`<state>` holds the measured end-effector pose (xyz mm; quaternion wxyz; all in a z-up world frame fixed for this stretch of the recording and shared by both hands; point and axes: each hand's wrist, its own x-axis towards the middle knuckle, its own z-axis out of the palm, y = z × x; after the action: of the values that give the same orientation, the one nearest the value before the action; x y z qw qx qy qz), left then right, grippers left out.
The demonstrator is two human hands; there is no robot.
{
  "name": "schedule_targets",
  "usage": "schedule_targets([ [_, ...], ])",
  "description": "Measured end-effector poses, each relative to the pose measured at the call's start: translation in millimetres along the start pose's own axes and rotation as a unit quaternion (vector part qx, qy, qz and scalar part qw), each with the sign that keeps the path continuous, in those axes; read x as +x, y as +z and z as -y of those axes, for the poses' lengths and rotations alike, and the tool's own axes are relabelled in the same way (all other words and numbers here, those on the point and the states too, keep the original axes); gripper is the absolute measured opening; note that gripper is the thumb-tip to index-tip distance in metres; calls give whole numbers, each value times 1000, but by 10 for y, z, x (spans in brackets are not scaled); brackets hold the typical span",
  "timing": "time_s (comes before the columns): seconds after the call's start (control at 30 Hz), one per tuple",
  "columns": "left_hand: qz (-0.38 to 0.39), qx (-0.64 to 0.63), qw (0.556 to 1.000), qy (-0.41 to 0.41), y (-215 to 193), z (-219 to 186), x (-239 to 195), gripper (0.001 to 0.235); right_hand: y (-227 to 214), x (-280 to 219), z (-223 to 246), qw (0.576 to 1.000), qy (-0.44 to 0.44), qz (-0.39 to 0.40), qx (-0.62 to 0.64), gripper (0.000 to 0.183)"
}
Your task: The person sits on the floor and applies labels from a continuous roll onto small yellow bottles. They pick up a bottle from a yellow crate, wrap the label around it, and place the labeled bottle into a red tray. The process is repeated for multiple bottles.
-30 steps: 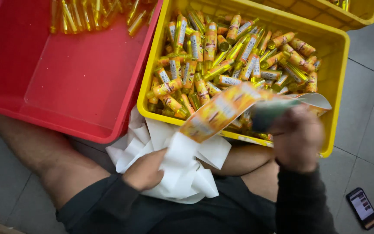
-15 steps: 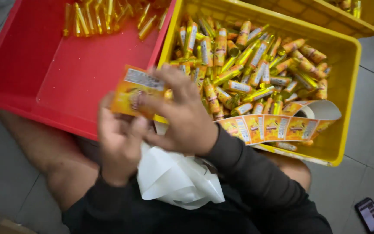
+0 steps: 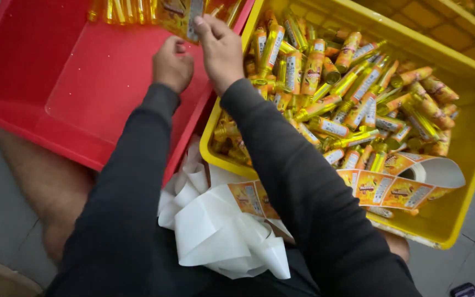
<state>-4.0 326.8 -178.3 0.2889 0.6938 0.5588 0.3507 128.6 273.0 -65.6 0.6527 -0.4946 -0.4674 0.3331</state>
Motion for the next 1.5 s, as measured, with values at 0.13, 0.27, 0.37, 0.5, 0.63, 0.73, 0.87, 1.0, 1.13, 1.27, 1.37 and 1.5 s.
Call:
schedule_targets([
  [0.13,88,-29,990,-105,64,-433,205,50,9,18,-652,994,-4,-31,-102,20],
  [0.27,86,60,985,-135,588,-592,306,43,52,-86,-603,994,23,-40,-99,21],
  [0.37,73,125,979,-144,932,-636,425,39,69,-63,-662,995,19,-41,-84,19],
  [0.5,32,222,960,-166,1074,-459,483,36,94,-118,-570,993,76,-5,-86,27],
  [0.63,-4,319,930,-183,1148,-142,541,36,-227,-419,-154,994,94,20,-51,26],
  [0.73,-29,387,898,-210,1052,443,371,38,-744,-849,616,994,106,31,-10,21],
  [0.87,-21,284,945,-158,876,1048,627,39,-1560,-1279,1075,988,143,-66,0,15],
  [1.0,-4,-137,971,-196,193,538,269,41,-2358,-1682,1301,938,161,-270,148,9],
  [1.13,-13,-272,961,-46,-366,-1229,-810,28,-2690,-1787,1657,932,85,-270,227,10],
  [1.27,113,-457,882,-36,-115,-1877,-1590,19,-2700,-1896,1661,925,96,-279,242,12],
  [1.37,200,-523,828,-44,266,-2211,-1925,24,-2607,-1968,1561,919,88,-273,270,18],
  [1.5,175,-493,852,-12,1024,-1913,-2049,42,-2455,-2054,1372,920,118,-239,289,23],
])
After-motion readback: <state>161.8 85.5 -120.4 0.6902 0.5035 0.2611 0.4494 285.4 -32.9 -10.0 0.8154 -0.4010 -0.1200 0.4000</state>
